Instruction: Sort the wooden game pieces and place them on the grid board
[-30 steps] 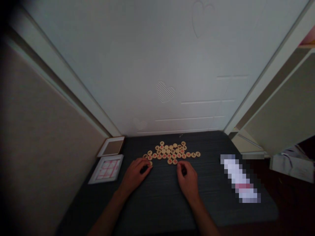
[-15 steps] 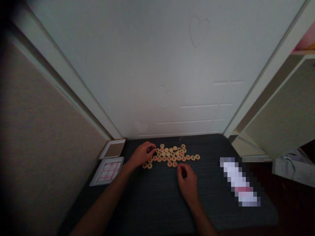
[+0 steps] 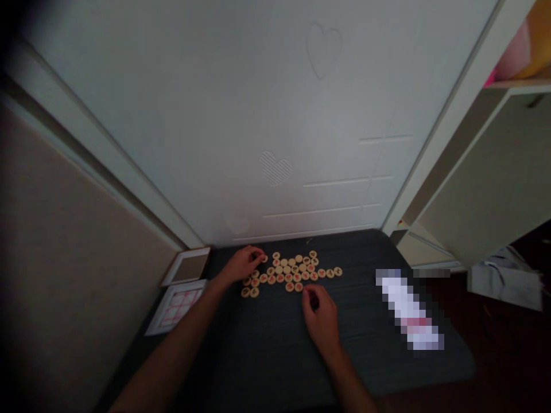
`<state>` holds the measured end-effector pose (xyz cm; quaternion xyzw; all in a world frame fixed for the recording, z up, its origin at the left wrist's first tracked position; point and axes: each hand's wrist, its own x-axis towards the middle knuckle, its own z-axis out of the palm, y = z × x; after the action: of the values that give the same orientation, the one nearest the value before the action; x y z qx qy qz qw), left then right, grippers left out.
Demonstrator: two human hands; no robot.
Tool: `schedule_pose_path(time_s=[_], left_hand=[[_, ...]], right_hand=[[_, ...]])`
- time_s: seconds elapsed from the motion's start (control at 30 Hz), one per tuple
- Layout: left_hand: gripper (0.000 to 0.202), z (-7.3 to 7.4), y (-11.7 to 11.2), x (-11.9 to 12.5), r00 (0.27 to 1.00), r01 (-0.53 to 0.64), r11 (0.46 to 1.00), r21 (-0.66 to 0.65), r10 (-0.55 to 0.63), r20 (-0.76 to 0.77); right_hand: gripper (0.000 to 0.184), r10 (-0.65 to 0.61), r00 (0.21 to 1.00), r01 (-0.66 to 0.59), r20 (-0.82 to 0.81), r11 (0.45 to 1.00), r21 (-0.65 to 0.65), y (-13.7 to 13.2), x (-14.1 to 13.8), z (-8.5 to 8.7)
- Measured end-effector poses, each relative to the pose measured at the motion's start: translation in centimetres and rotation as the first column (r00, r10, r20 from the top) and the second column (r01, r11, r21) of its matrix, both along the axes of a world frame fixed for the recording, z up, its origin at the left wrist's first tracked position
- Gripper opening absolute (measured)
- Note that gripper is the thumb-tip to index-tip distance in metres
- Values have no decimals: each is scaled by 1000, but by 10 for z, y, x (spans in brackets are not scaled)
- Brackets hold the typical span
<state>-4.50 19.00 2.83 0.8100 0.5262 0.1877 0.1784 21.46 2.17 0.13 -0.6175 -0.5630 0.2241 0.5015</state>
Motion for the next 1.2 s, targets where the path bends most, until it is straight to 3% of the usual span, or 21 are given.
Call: schedule_pose_path(time_s=[0.2,0.47,0.57,0.67,0.77,0.87,1.0,1.2], left_hand=[[26,0,-1,-3,998,-21,999,-25,22,61],[27,7,-5,1,948,-149,987,-53,158,275],[36,15,-25,11,900,-189,980,-66,200,388],[39,23,-59,29,847,-156,981,-116,193,496],[34,25,-94,50,701,-23,960,-279,214,680],[30,19,-117,68,644,59,924,-377,254,722],[31,-1,-129,82,566,118,880,-461,322,759],[34,-21,-136,88,537,185,864,-468,310,784]], right_hand=[[26,17,1000,-17,2,1000,-13,0,0,-3],[25,10,1000,-10,-2,999,-31,0,0,-4],[24,10,1000,-10,-5,999,-39,0,0,-2],[24,14,1000,-15,-23,999,-45,-1,0,0],[24,29,998,-32,-56,998,-49,-3,0,2],[24,60,996,-62,-68,997,-33,-4,0,3],[23,91,994,-92,-57,996,-14,-5,0,3],[22,115,993,-115,-7,993,-6,-4,-3,5]])
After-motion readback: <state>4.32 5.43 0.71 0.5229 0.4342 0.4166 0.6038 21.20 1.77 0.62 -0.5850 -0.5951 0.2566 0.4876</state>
